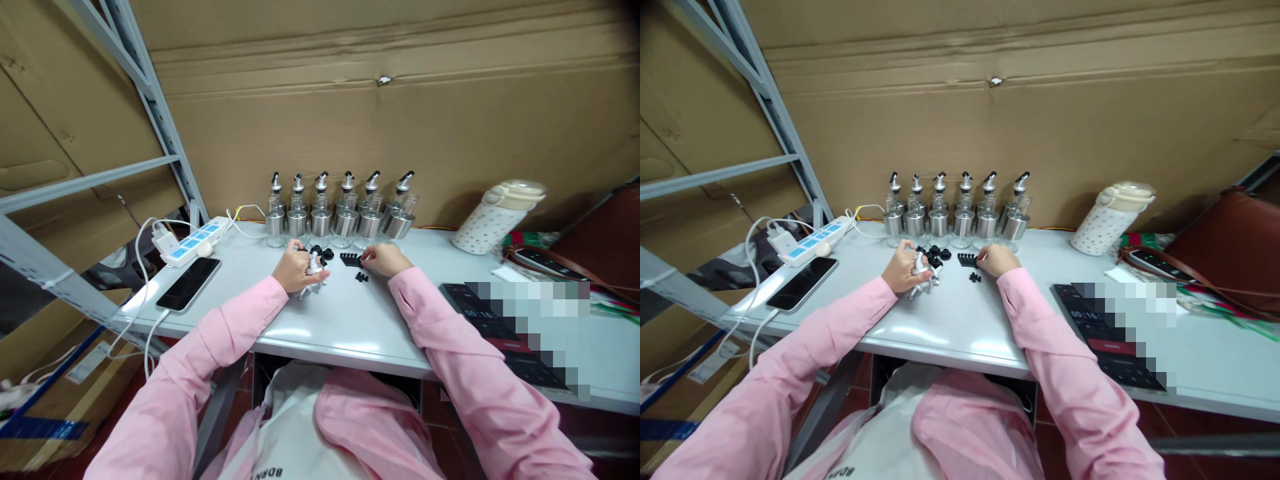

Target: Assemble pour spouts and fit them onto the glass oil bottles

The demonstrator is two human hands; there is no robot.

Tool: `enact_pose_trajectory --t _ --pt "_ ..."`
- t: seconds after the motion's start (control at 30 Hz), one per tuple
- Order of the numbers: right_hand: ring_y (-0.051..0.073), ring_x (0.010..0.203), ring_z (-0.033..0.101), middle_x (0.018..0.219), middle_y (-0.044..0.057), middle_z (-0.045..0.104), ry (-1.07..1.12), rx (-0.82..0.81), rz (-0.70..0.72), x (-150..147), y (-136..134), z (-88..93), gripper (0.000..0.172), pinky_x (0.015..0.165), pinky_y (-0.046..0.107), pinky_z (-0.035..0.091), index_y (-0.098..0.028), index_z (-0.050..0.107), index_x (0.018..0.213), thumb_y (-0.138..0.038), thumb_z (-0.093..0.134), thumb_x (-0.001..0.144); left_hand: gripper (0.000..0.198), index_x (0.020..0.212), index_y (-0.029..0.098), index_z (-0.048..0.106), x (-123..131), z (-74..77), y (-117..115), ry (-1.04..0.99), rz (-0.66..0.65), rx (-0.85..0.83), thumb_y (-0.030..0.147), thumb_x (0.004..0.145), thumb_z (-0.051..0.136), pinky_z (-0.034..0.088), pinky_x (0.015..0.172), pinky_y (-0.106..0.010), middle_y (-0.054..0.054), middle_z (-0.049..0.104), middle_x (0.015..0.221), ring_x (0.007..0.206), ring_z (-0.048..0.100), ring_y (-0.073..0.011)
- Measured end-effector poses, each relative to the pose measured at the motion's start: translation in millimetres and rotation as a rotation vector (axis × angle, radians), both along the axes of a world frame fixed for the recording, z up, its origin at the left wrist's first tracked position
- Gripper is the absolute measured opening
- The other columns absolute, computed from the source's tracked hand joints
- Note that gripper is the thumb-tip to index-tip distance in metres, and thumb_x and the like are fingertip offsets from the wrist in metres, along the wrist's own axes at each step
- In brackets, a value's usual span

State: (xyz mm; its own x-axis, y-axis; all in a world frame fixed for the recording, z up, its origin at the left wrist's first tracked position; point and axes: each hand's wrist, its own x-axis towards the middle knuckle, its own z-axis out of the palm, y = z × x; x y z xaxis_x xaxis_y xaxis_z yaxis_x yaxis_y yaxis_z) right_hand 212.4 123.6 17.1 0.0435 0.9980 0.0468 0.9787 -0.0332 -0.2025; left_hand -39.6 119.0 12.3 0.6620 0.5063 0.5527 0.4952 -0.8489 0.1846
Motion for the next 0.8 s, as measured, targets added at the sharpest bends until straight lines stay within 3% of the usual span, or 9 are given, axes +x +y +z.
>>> enact_pose_trajectory --t 0.2,0.53,0.8 --pt "0.017 0.079 0.062 0.087 0.006 0.071 0.022 0.009 -0.018 -1.6 -0.3 -0.1 0.017 0.065 0.024 0.04 -0.02 0.072 0.085 -0.028 0.061 0.074 0.059 0.066 0.017 0.059 0.0 1.9 -0.8 0.049 0.023 -0.001 0.062 0.088 0.027 0.03 0.087 -0.041 -0.001 0.058 0.056 0.055 0.046 -0.014" --pt "0.016 0.076 0.064 0.079 0.006 0.072 0.041 0.004 -0.004 -2.9 1.0 1.8 0.022 0.072 0.023 0.043 -0.016 0.073 0.088 -0.017 0.053 0.079 0.06 0.067 0.017 0.061 -0.3 0.3 -0.1 0.022 0.01 -0.006 0.063 0.087 0.027 0.03 0.087 -0.041 -0.001 0.058 0.055 0.054 0.046 -0.0134" --pt "0.013 0.075 0.066 0.078 0.003 0.074 0.128 0.011 0.018 -2.3 2.9 1.3 0.03 0.073 0.019 0.046 -0.016 0.071 0.093 -0.005 0.05 0.075 0.059 0.066 0.017 0.061 0.0 0.6 -0.4 0.037 0.011 -0.001 0.062 0.088 0.028 0.029 0.087 -0.041 -0.001 0.058 0.056 0.054 0.046 -0.0137"
